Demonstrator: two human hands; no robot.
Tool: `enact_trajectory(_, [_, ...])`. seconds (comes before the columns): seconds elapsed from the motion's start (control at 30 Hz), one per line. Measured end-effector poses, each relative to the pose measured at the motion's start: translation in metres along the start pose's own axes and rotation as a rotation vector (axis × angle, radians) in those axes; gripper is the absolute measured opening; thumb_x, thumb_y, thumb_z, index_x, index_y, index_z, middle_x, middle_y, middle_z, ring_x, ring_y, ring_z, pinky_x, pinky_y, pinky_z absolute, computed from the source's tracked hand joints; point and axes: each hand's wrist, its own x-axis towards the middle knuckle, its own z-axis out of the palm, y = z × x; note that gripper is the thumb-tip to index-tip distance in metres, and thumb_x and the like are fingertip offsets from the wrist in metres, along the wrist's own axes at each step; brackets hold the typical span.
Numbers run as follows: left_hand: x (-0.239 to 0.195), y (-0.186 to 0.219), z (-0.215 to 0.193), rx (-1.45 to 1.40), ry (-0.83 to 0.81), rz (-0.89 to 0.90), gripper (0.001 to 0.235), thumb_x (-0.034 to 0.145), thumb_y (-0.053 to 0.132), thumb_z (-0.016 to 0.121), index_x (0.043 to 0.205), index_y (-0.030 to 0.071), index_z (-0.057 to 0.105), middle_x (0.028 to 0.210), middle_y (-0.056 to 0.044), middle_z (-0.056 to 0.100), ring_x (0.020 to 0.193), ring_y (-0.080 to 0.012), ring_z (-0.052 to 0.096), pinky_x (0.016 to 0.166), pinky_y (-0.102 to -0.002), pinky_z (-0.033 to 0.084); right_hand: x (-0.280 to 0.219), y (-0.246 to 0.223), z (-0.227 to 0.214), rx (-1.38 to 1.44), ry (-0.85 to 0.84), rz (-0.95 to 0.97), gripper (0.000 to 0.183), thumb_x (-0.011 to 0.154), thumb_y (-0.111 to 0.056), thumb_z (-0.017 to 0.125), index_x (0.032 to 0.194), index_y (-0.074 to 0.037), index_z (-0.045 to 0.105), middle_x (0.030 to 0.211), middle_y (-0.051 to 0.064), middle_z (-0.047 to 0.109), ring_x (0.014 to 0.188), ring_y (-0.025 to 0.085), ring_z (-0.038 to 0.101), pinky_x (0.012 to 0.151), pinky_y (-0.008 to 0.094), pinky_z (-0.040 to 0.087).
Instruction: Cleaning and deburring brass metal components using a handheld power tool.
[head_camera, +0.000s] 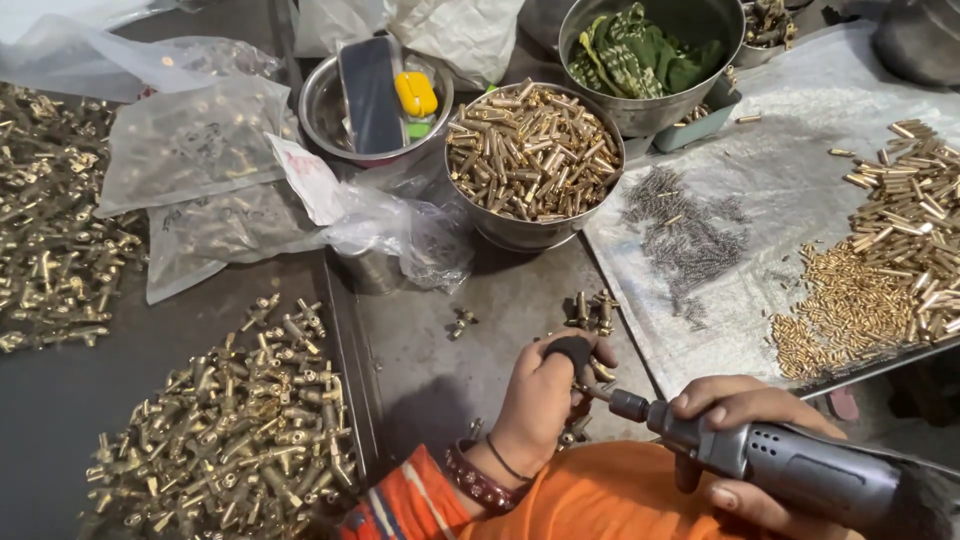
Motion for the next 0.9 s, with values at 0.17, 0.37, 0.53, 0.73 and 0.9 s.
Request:
enact_trajectory(0.17, [-0.005,0.003,0.003,-0.008,-0.066,-0.002,0.031,0.104,0.016,0.044,0.092,0.003,0.069,0.064,0.003,0.052,0.045,-0.0031,0.037,0.041,-0.021,0.026,-0.001,0.001,-0.002,0.007,-0.012,0.030,0.048,0.077,-0.001,0.083,0.121,-0.002,0.064,0.126,0.028,0.064,0.120,0.038,0.068,0.104,0.052,0.054])
enact_trajectory(0.37, [0.006,-0.016,-0.029,0.118,-0.029,0.088,0.027,0.099,0.013,0.047,0.093,0.001,0.070,0.066,0.002,0.055,0.048,-0.0058,0.042,0.043,-0.024,0.031,0.005,-0.007,0.003,0.114,-0.033,0.060,0.049,0.080,0.001,0.081,0.124,0.000,0.061,0.129,0.029,0.063,0.119,0.038,0.066,0.096,0.052,0.056])
enact_trajectory(0.53, [-0.011,0.041,-0.127,1.087,0.572,0.203,0.025,0.082,0.014,0.059,0.082,-0.007,0.072,0.070,-0.028,0.068,0.061,-0.0365,0.068,0.059,-0.051,0.050,-0.001,-0.006,0.004,-0.006,0.018,0.072,0.049,0.077,0.003,0.080,0.122,-0.001,0.061,0.127,0.028,0.066,0.121,0.037,0.067,0.104,0.051,0.052])
enact_trajectory(0.73, [-0.027,0.090,-0.069,1.432,0.878,0.850,0.017,0.088,0.010,0.061,0.097,0.001,0.072,0.103,-0.022,0.070,0.101,-0.0396,0.063,0.090,-0.050,0.050,0.004,-0.004,0.010,0.035,0.019,0.179,0.052,0.078,0.006,0.081,0.125,0.000,0.059,0.129,0.028,0.064,0.108,0.036,0.070,0.087,0.050,0.055])
enact_trajectory(0.9, [0.046,-0.029,-0.042,1.538,0.185,0.126,0.029,0.079,0.014,0.068,0.104,0.000,0.064,0.105,-0.020,0.067,0.101,-0.0398,0.065,0.088,-0.049,0.054,0.002,0.010,0.007,-0.045,-0.208,-0.074,0.053,0.082,0.000,0.087,0.127,-0.004,0.060,0.127,0.023,0.067,0.119,0.030,0.069,0.101,0.044,0.057])
